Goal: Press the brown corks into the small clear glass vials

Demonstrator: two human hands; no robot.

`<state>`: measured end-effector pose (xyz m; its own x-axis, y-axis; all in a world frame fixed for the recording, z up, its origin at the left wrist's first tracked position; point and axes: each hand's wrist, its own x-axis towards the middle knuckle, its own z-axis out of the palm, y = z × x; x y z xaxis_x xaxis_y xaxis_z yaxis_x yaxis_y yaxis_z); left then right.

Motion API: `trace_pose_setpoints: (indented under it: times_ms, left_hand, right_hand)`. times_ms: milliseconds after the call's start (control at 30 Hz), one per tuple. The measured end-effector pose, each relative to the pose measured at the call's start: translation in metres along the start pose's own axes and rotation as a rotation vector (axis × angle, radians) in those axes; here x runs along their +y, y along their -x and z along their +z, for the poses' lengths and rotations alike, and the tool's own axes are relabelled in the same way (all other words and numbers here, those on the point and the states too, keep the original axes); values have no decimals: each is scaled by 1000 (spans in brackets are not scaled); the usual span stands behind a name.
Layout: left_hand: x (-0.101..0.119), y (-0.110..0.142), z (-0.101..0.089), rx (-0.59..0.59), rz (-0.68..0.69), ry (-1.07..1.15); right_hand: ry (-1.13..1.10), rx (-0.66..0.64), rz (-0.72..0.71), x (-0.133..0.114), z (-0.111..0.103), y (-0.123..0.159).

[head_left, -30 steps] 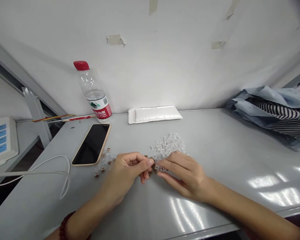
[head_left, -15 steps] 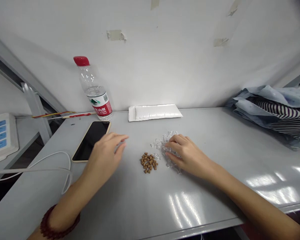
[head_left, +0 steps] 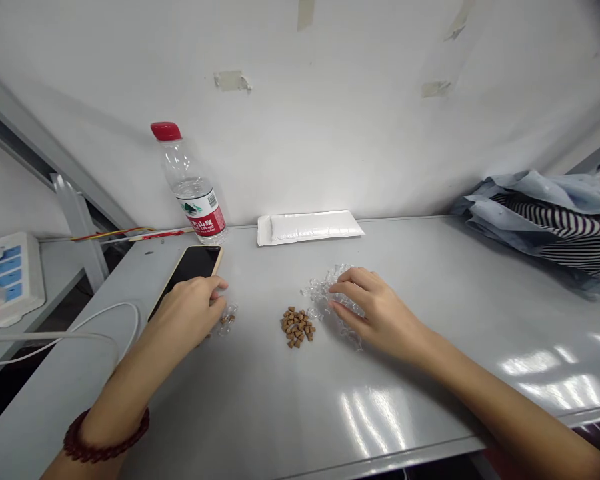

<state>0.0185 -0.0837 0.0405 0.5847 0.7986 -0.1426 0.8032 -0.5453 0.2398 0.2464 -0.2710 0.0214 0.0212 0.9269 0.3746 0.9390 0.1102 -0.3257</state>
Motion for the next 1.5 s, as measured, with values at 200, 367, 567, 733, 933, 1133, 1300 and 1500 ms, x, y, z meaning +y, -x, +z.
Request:
trace_pose_setpoints:
  times_ms: [200,367,567,733,933,1133,1300,1500]
  left_hand:
    - [4,5,-2,-20,-56,-61]
    - [6,6,-2,-73,-55,-8]
    - [21,12,-5,-38,80,555]
    - [50,23,11,-149,108,1013]
    - [74,31,34,-263,114,1219]
    - [79,36,33,-206,51,1210]
    - [80,37,33,-220,-11,1276]
    - [74,31,37,-176,-3,1317]
  right_hand:
    - [1,26,-44,-4,0,-2]
    - [-13,33,-55,-4,0,-1]
    - [-103,52,-77,-9,-1,0]
    - [-313,-8,-98,-24,1,3]
    - [-356,64,-98,-31,13,6]
    - [-390,68,6,-30,19,7]
    - [-546,18,152,-35,14,5]
    - [-551,14,178,-36,9,2]
